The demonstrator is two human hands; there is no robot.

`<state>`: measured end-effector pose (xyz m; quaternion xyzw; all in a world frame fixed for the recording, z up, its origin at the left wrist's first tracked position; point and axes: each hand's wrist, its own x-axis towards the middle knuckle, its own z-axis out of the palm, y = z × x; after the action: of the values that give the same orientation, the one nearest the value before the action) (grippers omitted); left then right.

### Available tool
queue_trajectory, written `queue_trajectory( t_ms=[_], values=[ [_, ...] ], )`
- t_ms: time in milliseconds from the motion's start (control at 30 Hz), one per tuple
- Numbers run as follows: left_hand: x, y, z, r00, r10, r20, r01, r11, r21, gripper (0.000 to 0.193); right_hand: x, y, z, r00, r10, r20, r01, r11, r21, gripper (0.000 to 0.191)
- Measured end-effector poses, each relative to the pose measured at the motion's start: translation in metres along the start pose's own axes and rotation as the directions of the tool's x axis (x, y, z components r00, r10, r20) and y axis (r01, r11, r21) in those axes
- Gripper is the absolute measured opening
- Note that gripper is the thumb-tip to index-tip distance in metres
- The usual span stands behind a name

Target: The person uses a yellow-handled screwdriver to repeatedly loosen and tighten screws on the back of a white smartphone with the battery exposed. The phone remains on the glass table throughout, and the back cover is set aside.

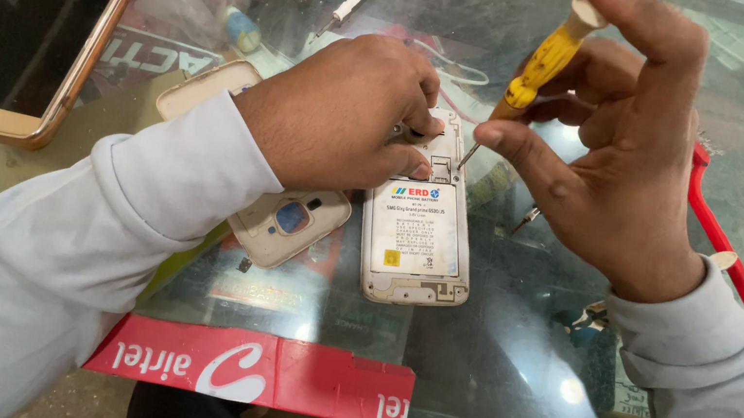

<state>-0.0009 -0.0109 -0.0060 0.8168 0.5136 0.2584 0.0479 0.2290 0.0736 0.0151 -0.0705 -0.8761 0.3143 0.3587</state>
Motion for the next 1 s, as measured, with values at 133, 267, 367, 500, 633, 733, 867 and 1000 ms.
queue_trajectory(
  t_ms=[133, 267, 367, 500, 633, 733, 867, 1000],
  values=[
    [-0.001, 0.000, 0.000, 1.000, 0.019, -0.012, -0.019, 1.000, 0.008, 0.032, 0.000, -0.003, 0.002, 0.950, 0.310, -0.021, -0.294, 0.918, 0.268, 0.076],
    [-0.001, -0.002, 0.000, 1.000, 0.022, -0.009, -0.022, 1.000, 0.002, 0.032, 0.003, 0.000, 0.000, 0.999, -0.049, 0.004, 0.049, 0.998, 0.024, 0.082],
    [-0.002, -0.002, 0.001, 0.998, 0.051, -0.041, -0.050, 0.999, 0.012, 0.033, -0.001, 0.000, 0.000, 0.987, 0.162, -0.010, -0.155, 0.961, 0.230, 0.077],
    [-0.002, -0.001, 0.000, 1.000, -0.003, 0.010, 0.003, 1.000, 0.003, 0.034, -0.003, 0.004, 0.000, 0.999, -0.029, 0.029, 0.025, 0.990, 0.139, 0.074],
    [-0.002, 0.001, 0.000, 1.000, -0.002, 0.003, 0.002, 1.000, 0.003, 0.034, -0.003, 0.011, 0.000, 0.994, -0.112, 0.000, 0.112, 0.993, 0.032, 0.079],
    [-0.001, 0.002, 0.000, 1.000, -0.019, 0.001, 0.019, 1.000, -0.011, 0.034, -0.006, 0.011, -0.004, 0.994, -0.100, 0.049, 0.096, 0.991, 0.089, 0.073],
    [-0.001, 0.002, 0.001, 0.998, -0.046, 0.031, 0.047, 0.999, -0.012, 0.035, -0.005, 0.012, -0.002, 0.998, -0.058, 0.011, 0.057, 0.997, 0.044, 0.078],
    [-0.002, 0.002, 0.000, 0.999, 0.029, -0.027, -0.029, 1.000, 0.004, 0.034, -0.001, 0.010, -0.002, 0.998, 0.032, 0.060, -0.040, 0.987, 0.153, 0.075]
  ],
)
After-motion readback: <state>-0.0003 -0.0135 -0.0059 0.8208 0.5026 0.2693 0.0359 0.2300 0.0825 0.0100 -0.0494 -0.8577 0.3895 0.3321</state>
